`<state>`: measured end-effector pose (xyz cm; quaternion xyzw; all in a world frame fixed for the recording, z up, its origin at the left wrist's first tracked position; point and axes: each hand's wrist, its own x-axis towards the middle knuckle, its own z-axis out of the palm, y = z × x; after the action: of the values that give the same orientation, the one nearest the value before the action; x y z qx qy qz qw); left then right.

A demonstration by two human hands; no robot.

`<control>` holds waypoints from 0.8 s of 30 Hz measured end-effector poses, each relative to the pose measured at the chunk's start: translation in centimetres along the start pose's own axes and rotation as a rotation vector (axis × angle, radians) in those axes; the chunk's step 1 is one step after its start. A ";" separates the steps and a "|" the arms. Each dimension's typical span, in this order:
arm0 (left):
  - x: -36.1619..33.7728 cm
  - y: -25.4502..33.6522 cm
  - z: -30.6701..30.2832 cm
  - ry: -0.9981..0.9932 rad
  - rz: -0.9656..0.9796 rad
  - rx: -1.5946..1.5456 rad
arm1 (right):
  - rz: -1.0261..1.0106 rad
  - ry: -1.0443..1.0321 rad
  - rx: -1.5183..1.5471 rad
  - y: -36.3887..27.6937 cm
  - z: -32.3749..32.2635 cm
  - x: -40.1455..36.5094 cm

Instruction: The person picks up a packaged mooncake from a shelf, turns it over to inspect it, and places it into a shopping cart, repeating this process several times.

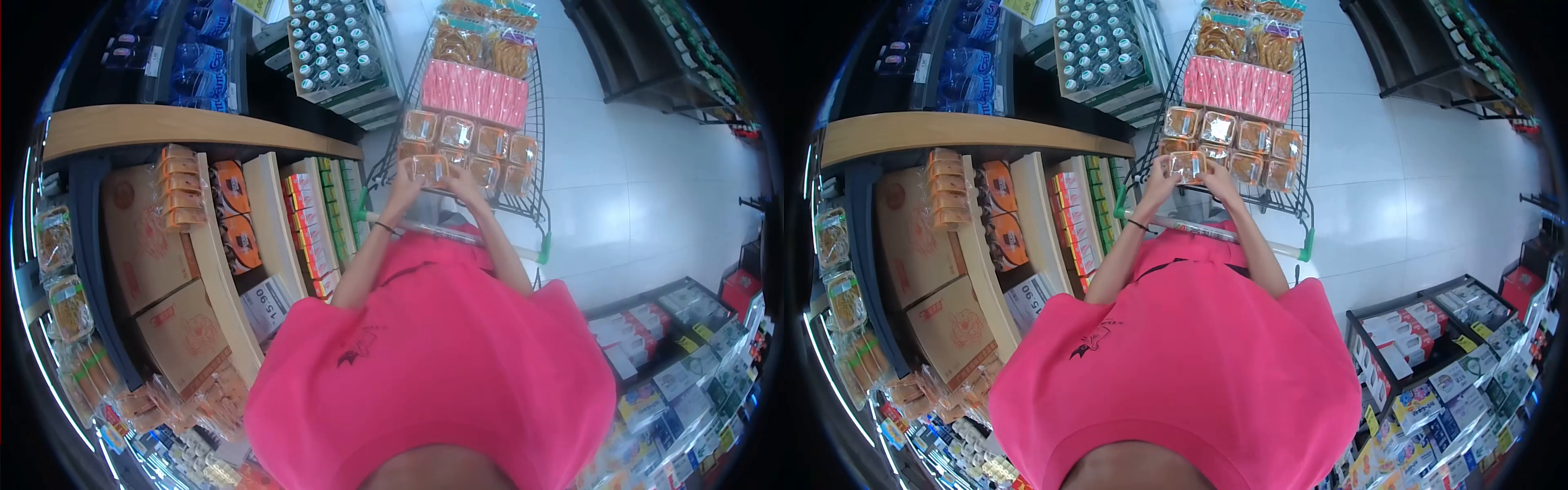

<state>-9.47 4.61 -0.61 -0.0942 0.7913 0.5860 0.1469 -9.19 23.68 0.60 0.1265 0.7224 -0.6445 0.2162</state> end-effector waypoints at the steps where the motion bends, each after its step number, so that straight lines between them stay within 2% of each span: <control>1: 0.3 0.4 0.0 0.022 0.005 0.126 | 0.021 0.009 0.009 0.1 0.0 0.5; 3: 1.2 1.5 -0.6 0.065 0.019 0.389 | -0.025 0.008 0.058 0.7 0.7 1.8; 4: 2.2 1.0 -0.8 0.076 0.024 0.368 | -0.048 0.011 0.088 1.5 1.3 2.6; 7: 5.2 0.0 -1.6 0.088 0.028 0.325 | -0.136 0.038 -0.072 4.0 2.9 6.1; 10: 5.4 1.4 -3.0 0.095 0.072 0.308 | -0.164 -0.006 0.107 7.3 5.4 9.3; 11: 5.0 1.3 -3.2 0.104 0.111 0.396 | -0.175 -0.020 0.176 8.3 5.9 10.0; 12: 4.9 0.9 -3.6 0.114 0.149 0.485 | -0.159 -0.030 -0.066 8.3 5.2 10.0; 16: 3.6 -0.6 -3.4 0.131 0.254 0.664 | -0.087 -0.088 -0.118 8.1 5.5 9.9; 19: 2.5 -0.2 -2.8 0.061 0.037 0.869 | -0.054 -0.160 -0.101 8.0 5.0 9.7; 22: 2.5 -0.2 -2.6 0.114 0.096 0.882 | -0.076 -0.188 -0.138 8.1 5.0 9.9; 24: 2.5 -0.1 -2.7 0.059 0.060 0.857 | -0.095 -0.200 -0.170 8.5 5.4 9.8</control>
<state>-12.14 2.05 -0.79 -0.0185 0.9694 0.2054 0.1328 -13.05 18.63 -11.92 0.0085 0.7545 -0.5997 0.2664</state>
